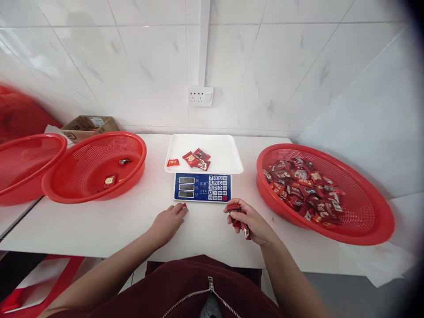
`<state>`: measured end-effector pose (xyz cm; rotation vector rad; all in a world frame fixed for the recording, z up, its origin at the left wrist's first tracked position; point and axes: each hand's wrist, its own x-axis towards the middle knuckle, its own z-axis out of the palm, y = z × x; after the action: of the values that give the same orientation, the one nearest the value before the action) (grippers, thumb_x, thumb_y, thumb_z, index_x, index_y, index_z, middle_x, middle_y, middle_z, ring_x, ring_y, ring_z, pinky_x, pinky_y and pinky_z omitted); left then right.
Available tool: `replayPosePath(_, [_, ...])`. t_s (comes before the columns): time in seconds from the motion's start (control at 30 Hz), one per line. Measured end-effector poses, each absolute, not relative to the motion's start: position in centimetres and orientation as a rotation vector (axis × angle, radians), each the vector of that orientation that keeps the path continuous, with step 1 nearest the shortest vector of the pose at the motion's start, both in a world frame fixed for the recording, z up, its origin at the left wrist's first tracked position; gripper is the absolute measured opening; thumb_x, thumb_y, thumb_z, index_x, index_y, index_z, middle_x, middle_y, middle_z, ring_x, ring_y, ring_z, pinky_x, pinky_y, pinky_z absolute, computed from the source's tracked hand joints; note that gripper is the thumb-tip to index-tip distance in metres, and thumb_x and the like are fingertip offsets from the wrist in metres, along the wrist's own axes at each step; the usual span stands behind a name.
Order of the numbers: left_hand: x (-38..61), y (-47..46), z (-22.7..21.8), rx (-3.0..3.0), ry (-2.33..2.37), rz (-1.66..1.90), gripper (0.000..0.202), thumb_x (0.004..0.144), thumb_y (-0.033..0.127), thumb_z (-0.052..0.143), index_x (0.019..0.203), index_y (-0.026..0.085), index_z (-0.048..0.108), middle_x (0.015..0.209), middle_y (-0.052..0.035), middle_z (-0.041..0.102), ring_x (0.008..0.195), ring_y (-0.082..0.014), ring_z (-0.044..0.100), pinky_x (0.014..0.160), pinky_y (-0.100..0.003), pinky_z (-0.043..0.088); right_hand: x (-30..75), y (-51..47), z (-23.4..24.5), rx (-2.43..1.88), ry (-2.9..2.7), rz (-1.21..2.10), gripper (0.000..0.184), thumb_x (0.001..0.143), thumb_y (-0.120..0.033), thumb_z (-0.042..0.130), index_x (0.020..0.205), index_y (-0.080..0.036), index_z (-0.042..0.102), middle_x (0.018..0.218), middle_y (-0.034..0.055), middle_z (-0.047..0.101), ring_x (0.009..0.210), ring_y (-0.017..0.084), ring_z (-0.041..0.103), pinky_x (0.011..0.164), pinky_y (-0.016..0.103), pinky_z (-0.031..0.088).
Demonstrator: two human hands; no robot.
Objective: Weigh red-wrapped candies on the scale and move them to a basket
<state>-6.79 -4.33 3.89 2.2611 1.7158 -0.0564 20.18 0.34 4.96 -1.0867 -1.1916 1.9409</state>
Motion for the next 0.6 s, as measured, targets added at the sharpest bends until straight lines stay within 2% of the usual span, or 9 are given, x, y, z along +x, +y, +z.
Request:
replayPosePath(0.17, [-6.7,-4.4,4.2,2.211,1.783,0.081,0.04,0.083,0.01,0.034,0.111,0.02,0.06,0.104,-0.0123,0.064,0.083,-0.0268,0.064,0.071,-0.037,0.05,20.2,-0.6,4.7,-1.105,-1.158,1.907,0.017,0.073,-0.029,0.063,0.088,-0.034,0.057,0.092,-0.0002,0.057,0.07,0.017,0.057,0.045,0.026,0.043])
replayPosePath(0.23, [-6.6,-3.6,5.4,2.23,1.764,0.241,0.037,0.084,0.012,0.035,0.107,0.022,0.063,0.1,-0.0105,0.067,0.084,-0.0264,0.065,0.074,-0.038,0.051,20.3,-0.8,4.6,-1.112,-1.166,1.899,0.016,0.072,-0.03,0.063,0.087,-0.036,0.058,0.092,-0.0006,0.058,0.071,0.019,0.058,0.046,0.029,0.043])
replayPosePath(0.3, [-6.3,-2.2,7.2,2.236,1.792,0.48,0.035,0.086,0.017,0.037,0.11,0.024,0.061,0.108,-0.0085,0.065,0.096,-0.025,0.063,0.083,-0.037,0.05,20.6,-0.9,4.3,-1.118,-1.171,1.906,0.017,0.071,-0.031,0.064,0.086,-0.037,0.058,0.091,-0.0009,0.058,0.071,0.019,0.059,0.046,0.03,0.043])
replayPosePath(0.37, [-5.9,-0.7,9.7,2.215,1.87,0.754,0.035,0.089,0.025,0.039,0.119,0.025,0.055,0.126,-0.0076,0.055,0.109,-0.0237,0.057,0.09,-0.036,0.047,20.9,-1.1,4.1,-1.11,-1.174,1.923,0.017,0.07,-0.032,0.065,0.085,-0.037,0.058,0.091,-0.001,0.059,0.071,0.019,0.059,0.046,0.03,0.044])
replayPosePath(0.43, [-5.5,0.1,12.2,2.17,1.89,0.993,0.039,0.086,0.032,0.046,0.124,0.027,0.052,0.14,-0.0066,0.041,0.113,-0.024,0.054,0.09,-0.035,0.048,21.4,-1.3,3.9,-1.091,-1.178,1.934,0.018,0.07,-0.033,0.065,0.085,-0.037,0.057,0.09,-0.0011,0.059,0.071,0.019,0.059,0.046,0.03,0.044])
replayPosePath(0.47, [-5.4,0.0,13.2,2.128,1.848,1.048,0.04,0.084,0.034,0.049,0.123,0.027,0.053,0.14,-0.0064,0.041,0.112,-0.0236,0.054,0.088,-0.034,0.049,21.7,-1.4,3.8,-1.078,-1.181,1.936,0.018,0.07,-0.034,0.065,0.086,-0.037,0.057,0.091,-0.0011,0.059,0.071,0.019,0.059,0.046,0.03,0.044])
replayPosePath(0.53, [-5.4,-1.4,14.5,1.995,1.657,0.862,0.033,0.08,0.032,0.053,0.112,0.025,0.061,0.123,-0.0056,0.057,0.099,-0.021,0.06,0.08,-0.031,0.051,22.3,-1.6,3.5,-1.05,-1.175,1.94,0.018,0.071,-0.034,0.065,0.086,-0.036,0.056,0.091,-0.001,0.059,0.071,0.019,0.059,0.046,0.03,0.044])
replayPosePath(0.6, [-5.7,-4.2,14.2,1.739,1.367,0.335,0.023,0.076,0.025,0.053,0.091,0.024,0.069,0.089,-0.0007,0.069,0.073,-0.017,0.064,0.065,-0.027,0.051,22.9,-1.9,3.2,-1.029,-1.154,1.954,0.019,0.071,-0.033,0.065,0.087,-0.036,0.056,0.091,-0.0008,0.059,0.07,0.018,0.058,0.045,0.028,0.044])
